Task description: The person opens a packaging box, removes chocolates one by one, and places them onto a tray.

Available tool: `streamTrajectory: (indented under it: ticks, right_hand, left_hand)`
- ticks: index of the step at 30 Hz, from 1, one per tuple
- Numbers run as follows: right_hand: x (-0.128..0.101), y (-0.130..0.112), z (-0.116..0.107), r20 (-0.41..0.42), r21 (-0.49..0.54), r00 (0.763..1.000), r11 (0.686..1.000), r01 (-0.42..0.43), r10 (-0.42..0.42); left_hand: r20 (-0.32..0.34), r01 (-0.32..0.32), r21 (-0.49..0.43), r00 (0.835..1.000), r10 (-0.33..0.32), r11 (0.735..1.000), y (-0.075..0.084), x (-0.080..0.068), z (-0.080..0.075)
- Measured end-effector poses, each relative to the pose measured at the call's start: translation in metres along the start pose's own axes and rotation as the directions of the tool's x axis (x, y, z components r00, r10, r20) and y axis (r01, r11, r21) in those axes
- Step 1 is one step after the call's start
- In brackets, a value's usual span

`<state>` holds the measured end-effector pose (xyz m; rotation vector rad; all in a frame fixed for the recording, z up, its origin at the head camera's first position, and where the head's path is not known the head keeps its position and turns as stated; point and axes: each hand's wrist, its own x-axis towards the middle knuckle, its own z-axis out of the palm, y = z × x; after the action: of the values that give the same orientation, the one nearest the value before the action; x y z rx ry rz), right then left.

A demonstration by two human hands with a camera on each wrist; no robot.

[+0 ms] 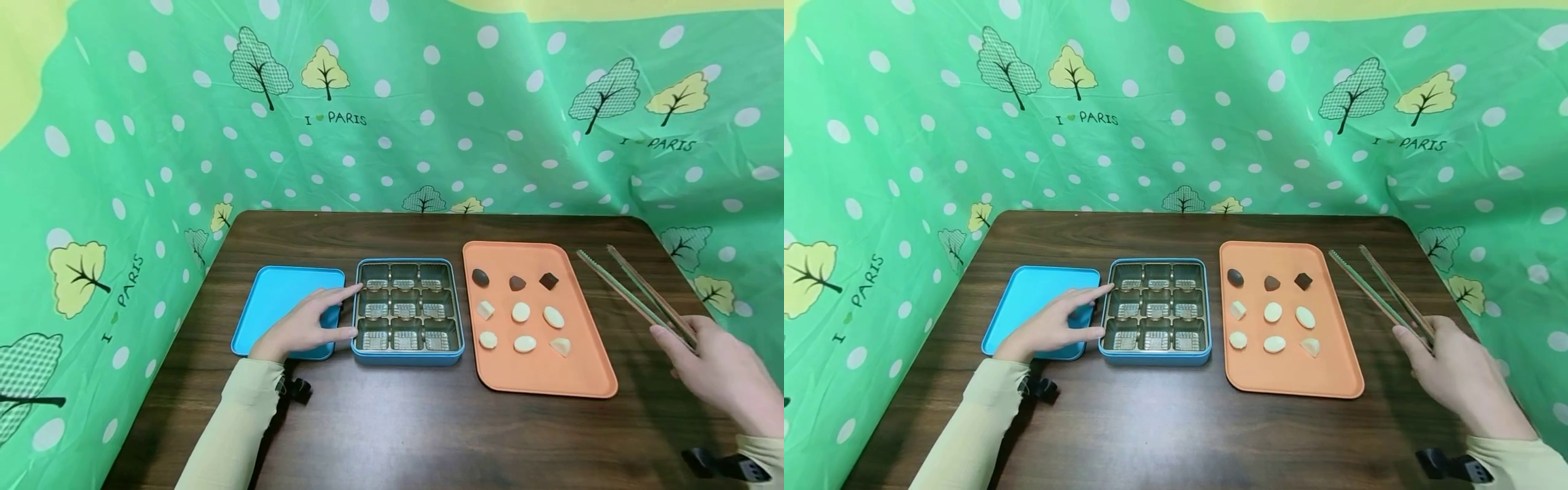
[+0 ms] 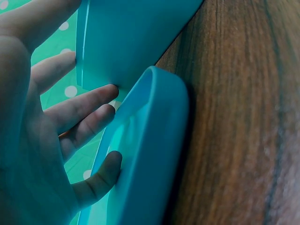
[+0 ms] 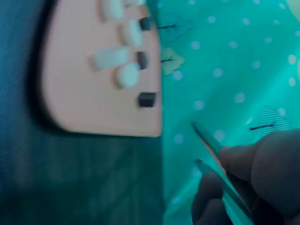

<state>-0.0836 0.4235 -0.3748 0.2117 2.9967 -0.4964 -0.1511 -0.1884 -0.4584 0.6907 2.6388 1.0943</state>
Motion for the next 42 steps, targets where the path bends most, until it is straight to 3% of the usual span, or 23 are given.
streamTrajectory:
  ticks: [10,20,29,37,42]
  right_hand:
    - [0.022,0.026,0.04,-0.002,-0.06,0.999,0.998,0.031,-0.032]
    - [0.033,0.038,0.066,0.065,-0.07,0.996,0.996,-0.059,0.064]
    - [0.034,0.034,0.072,0.117,-0.066,0.986,0.992,-0.11,0.117]
    - [0.039,0.031,0.075,0.182,-0.066,0.952,0.969,-0.238,0.247]
    - [0.041,0.032,0.075,0.173,-0.073,0.956,0.971,-0.227,0.237]
  left_hand:
    - [0.001,0.007,0.0,1.0,-0.007,1.0,0.0,0.001,0.0]
    - [-0.001,0.024,-0.003,1.0,-0.024,1.0,0.001,0.001,0.0]
    - [-0.002,0.026,0.0,1.0,-0.026,1.0,0.0,0.001,0.0]
    - [-0.004,0.031,0.005,1.0,-0.031,1.0,0.001,0.001,0.001]
    - [-0.002,0.045,0.006,0.999,-0.045,0.999,0.002,0.001,0.001]
